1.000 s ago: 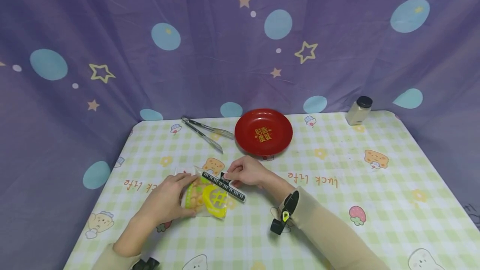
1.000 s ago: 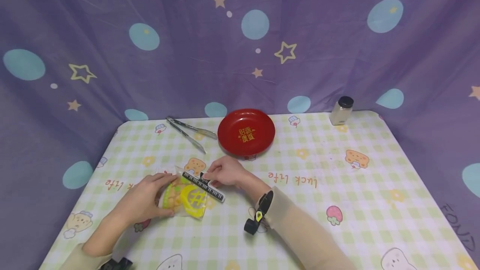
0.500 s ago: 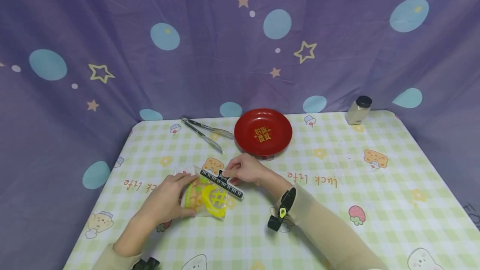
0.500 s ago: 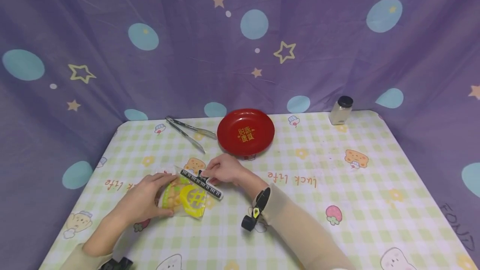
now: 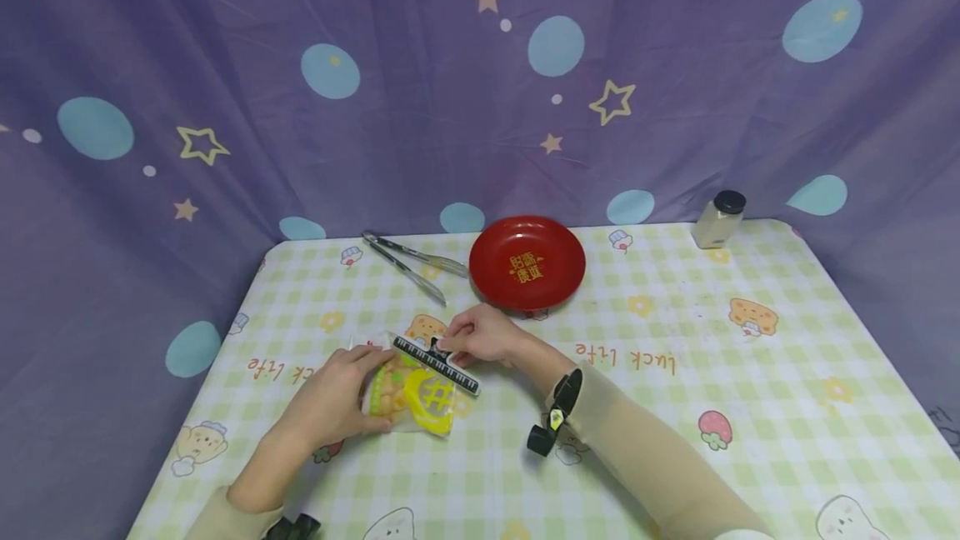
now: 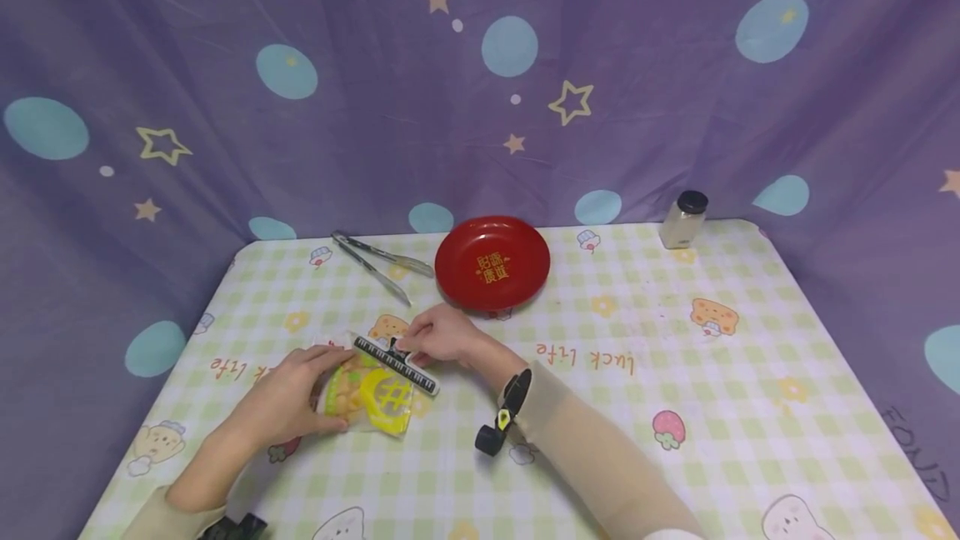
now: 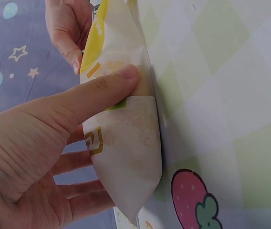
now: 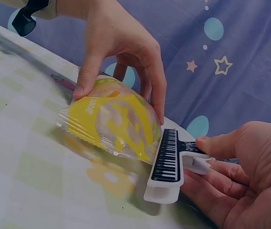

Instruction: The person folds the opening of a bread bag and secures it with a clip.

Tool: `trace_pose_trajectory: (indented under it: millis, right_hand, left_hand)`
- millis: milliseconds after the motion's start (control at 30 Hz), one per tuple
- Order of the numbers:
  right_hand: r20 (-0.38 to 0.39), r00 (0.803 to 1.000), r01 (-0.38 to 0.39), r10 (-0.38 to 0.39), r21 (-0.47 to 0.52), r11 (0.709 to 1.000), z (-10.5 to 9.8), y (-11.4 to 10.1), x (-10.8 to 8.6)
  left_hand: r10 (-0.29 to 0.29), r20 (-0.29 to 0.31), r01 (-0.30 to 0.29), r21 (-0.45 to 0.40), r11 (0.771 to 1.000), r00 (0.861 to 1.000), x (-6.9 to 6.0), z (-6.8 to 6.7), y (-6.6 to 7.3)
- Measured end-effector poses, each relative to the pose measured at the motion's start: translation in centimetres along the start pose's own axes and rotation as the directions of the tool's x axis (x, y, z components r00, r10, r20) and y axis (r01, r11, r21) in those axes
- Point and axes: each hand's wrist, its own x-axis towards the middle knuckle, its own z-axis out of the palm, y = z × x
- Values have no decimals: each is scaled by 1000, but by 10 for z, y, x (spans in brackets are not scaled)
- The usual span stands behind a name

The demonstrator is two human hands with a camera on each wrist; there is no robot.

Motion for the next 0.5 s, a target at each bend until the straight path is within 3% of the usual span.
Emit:
trace_pose_trajectory:
  millis: [500]
  right_hand:
    - [-17,1000,10,-11,-63,998,6,-5,7]
  left_hand:
    - [-2,-1,2,-10,1000,1000,0,0,1]
